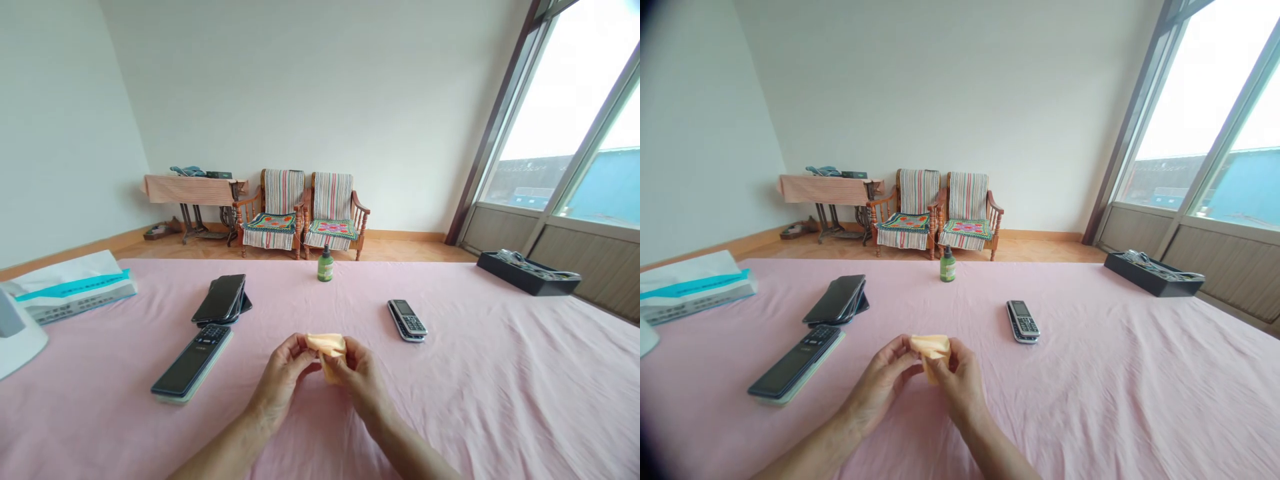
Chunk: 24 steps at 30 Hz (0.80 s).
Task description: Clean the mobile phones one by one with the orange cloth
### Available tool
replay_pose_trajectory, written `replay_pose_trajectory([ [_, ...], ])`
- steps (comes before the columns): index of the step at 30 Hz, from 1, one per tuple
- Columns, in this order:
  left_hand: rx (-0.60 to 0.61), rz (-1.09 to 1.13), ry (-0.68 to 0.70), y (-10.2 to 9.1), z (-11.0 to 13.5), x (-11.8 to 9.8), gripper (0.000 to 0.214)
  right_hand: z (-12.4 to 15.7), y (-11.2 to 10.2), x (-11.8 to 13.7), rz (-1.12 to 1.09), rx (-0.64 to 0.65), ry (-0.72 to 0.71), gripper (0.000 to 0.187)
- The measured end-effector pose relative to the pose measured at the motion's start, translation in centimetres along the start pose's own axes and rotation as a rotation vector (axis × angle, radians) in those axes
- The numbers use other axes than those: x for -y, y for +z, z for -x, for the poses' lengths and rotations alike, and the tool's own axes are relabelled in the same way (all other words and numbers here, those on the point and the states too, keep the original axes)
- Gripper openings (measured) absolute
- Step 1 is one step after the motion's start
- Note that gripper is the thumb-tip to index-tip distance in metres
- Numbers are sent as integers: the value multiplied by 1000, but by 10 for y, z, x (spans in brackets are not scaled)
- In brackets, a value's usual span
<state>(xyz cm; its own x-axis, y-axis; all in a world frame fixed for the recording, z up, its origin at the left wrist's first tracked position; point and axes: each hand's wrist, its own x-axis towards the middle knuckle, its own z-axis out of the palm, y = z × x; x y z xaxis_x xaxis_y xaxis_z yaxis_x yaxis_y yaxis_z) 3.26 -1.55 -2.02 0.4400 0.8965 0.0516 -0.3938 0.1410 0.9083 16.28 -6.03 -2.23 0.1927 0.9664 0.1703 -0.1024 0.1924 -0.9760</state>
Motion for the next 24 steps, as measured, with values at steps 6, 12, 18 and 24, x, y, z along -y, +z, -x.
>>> replay_pose_trajectory([
  [6,30,-22,-33,0,-1,0,17,0,1,0,-43,-21,2,36],
  [12,43,-95,-38,0,0,-2,18,1,-1,-7,-8,-29,-40,34],
  [18,48,-221,-24,1,0,-2,17,0,-4,-13,102,-79,-83,31],
  [24,-18,-484,6,4,7,-12,26,-4,-11,-14,119,-156,-45,37],
])
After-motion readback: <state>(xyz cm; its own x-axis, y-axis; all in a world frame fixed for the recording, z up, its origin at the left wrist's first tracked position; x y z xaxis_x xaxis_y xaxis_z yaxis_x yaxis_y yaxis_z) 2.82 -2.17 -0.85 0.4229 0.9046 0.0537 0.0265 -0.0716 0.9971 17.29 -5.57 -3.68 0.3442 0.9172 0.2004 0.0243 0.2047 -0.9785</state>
